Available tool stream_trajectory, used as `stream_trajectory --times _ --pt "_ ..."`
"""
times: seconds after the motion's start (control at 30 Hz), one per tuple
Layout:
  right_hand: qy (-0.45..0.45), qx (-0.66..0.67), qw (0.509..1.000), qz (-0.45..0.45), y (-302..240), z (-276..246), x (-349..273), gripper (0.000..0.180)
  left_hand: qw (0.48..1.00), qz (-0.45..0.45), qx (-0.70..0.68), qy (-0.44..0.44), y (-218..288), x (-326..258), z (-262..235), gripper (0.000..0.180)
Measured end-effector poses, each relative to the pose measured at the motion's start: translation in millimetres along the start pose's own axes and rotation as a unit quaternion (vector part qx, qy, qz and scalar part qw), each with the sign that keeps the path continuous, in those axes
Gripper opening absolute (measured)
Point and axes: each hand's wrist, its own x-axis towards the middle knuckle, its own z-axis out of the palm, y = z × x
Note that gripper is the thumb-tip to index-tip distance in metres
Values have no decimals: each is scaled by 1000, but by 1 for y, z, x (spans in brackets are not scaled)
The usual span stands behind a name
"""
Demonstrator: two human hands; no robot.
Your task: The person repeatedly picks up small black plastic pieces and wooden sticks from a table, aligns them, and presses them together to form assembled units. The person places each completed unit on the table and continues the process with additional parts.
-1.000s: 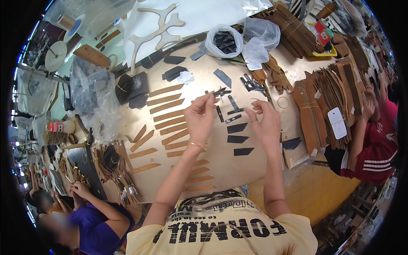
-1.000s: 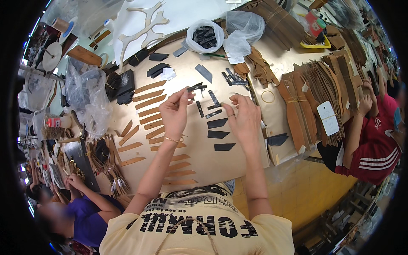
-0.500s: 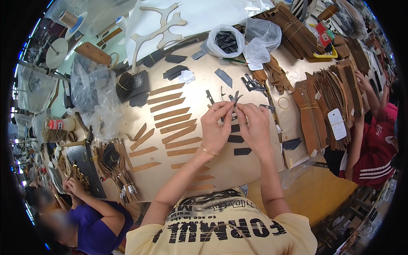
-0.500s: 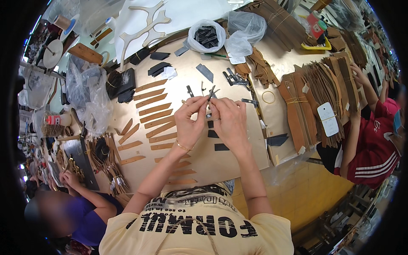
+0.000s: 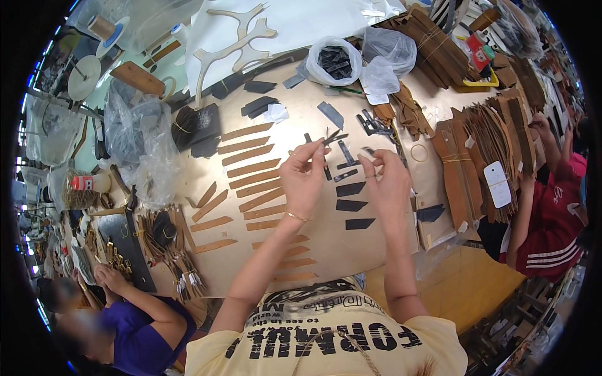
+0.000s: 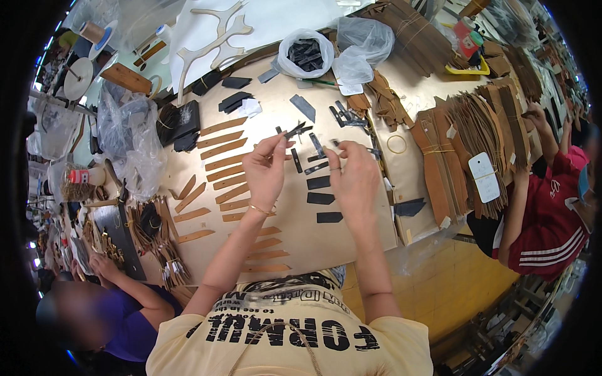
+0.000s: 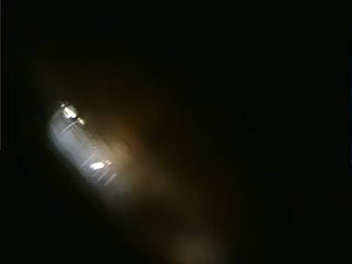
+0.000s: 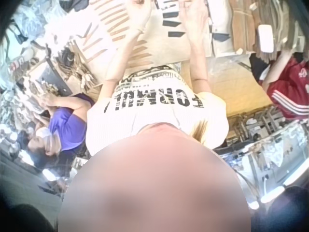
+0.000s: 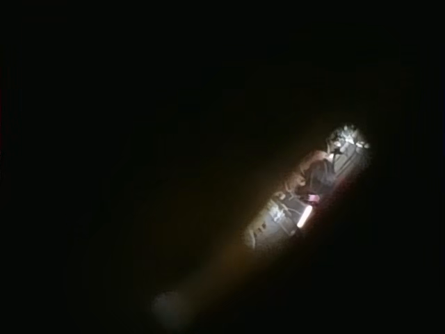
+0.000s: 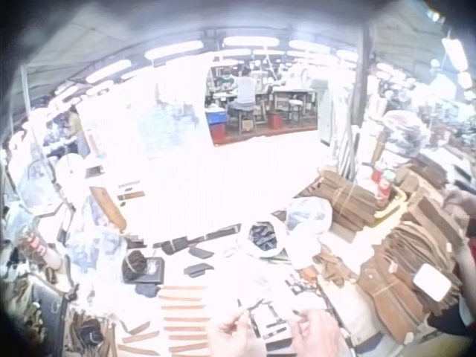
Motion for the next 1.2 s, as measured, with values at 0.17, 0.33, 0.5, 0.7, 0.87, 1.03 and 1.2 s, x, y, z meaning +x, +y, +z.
stream_trajectory --times 0.17,0.33,0.5,0.7,0.87,1.03,1.2 --pt "-33 113 986 -119 -15 6 -4 13 997 34 44 -60 5 -17 13 20" --pt "-24 94 988 -116 -17 4 -2 11 996 50 44 -56 8 -20 16 20" --pt "-18 81 989 -119 -16 3 -2 11 993 79 59 -57 8 -20 18 20" --pt "-25 71 990 -123 -14 3 -1 9 995 54 46 -75 9 -17 16 19" --pt "-21 50 988 -148 -13 3 -1 10 994 -10 45 -102 11 -13 11 19" --pt "-18 57 988 -145 -13 1 0 9 994 -10 41 -98 13 -12 10 18" --pt "-19 63 987 -145 -13 0 -1 8 993 54 77 -76 16 -15 14 18"
